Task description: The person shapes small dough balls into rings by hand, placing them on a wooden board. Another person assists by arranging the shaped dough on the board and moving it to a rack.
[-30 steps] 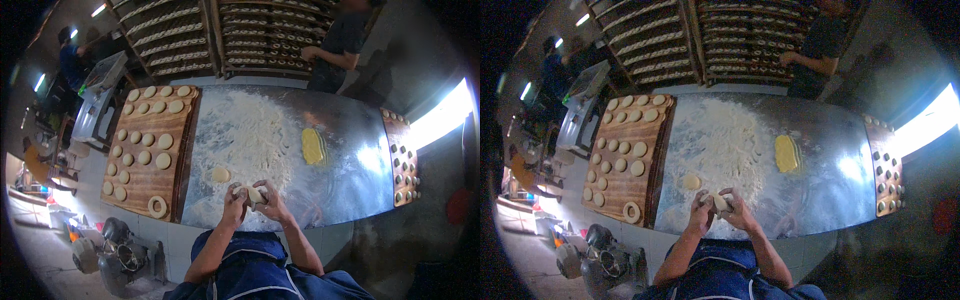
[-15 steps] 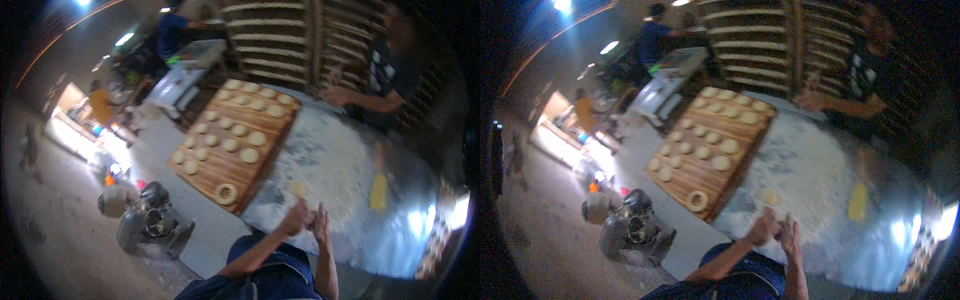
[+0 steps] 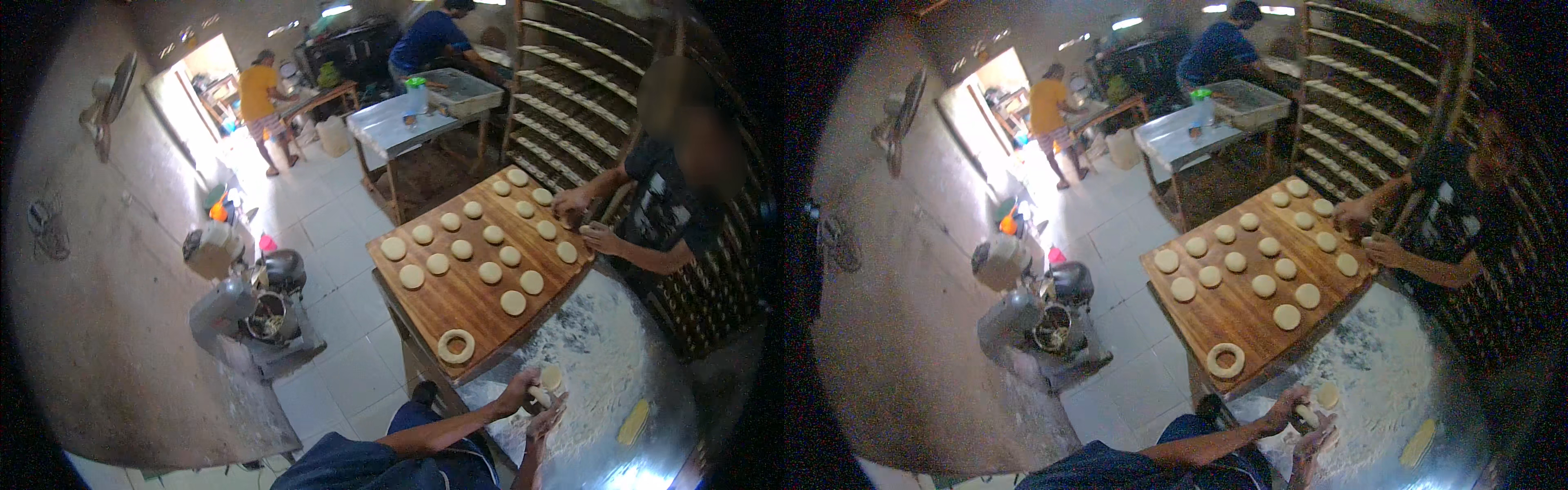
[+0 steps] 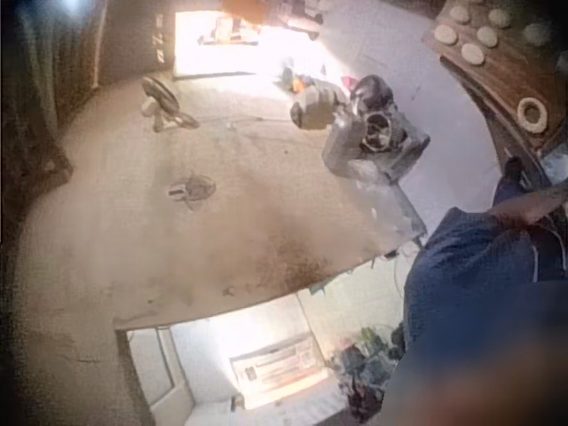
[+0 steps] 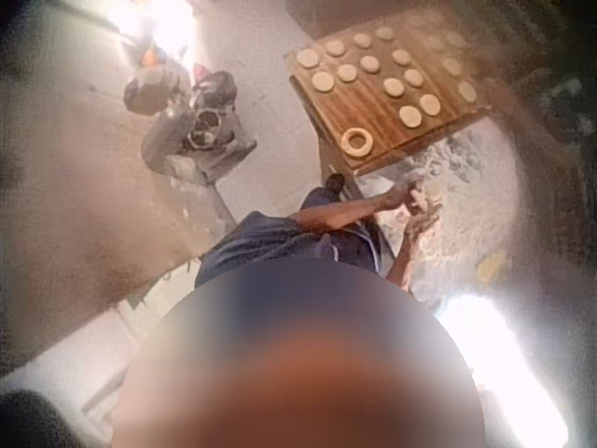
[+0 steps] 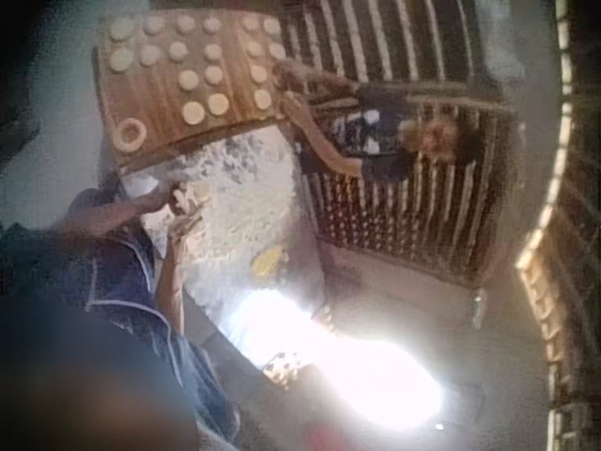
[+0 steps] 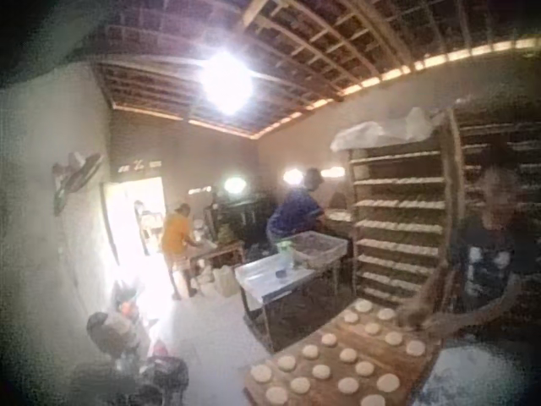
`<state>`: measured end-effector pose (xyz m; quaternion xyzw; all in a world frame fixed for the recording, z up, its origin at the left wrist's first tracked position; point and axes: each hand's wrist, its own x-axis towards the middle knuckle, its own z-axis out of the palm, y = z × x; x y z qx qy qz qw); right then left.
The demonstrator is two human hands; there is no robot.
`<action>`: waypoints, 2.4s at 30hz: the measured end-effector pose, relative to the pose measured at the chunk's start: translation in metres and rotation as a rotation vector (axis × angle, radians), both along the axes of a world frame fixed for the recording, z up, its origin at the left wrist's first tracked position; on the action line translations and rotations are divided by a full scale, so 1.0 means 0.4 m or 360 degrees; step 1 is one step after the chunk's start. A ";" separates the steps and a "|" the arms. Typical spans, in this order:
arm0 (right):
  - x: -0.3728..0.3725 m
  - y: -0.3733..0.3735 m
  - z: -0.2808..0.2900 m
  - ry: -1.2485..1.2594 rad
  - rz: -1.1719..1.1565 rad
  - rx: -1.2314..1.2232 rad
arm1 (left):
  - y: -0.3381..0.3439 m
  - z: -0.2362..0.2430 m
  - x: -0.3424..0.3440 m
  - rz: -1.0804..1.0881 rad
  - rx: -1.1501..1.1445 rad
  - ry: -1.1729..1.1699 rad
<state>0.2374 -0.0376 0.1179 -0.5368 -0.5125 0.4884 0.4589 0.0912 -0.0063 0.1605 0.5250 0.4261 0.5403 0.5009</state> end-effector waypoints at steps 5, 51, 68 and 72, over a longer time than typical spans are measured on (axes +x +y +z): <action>-0.049 0.007 -0.047 -0.0184 0.0119 -0.0139 | 0.022 -0.141 -0.074 -0.0061 -0.0172 -0.0366; -0.457 0.456 0.163 -0.1728 0.0518 0.0821 | 0.174 -0.008 -0.568 0.0376 0.0331 0.1382; -0.429 0.390 0.140 -0.1327 0.0309 0.0687 | 0.238 -0.031 -0.491 0.0227 0.0279 0.1356; -0.432 0.492 0.057 -0.1582 0.0612 0.1337 | 0.224 -0.023 -0.487 0.0320 0.0344 0.1315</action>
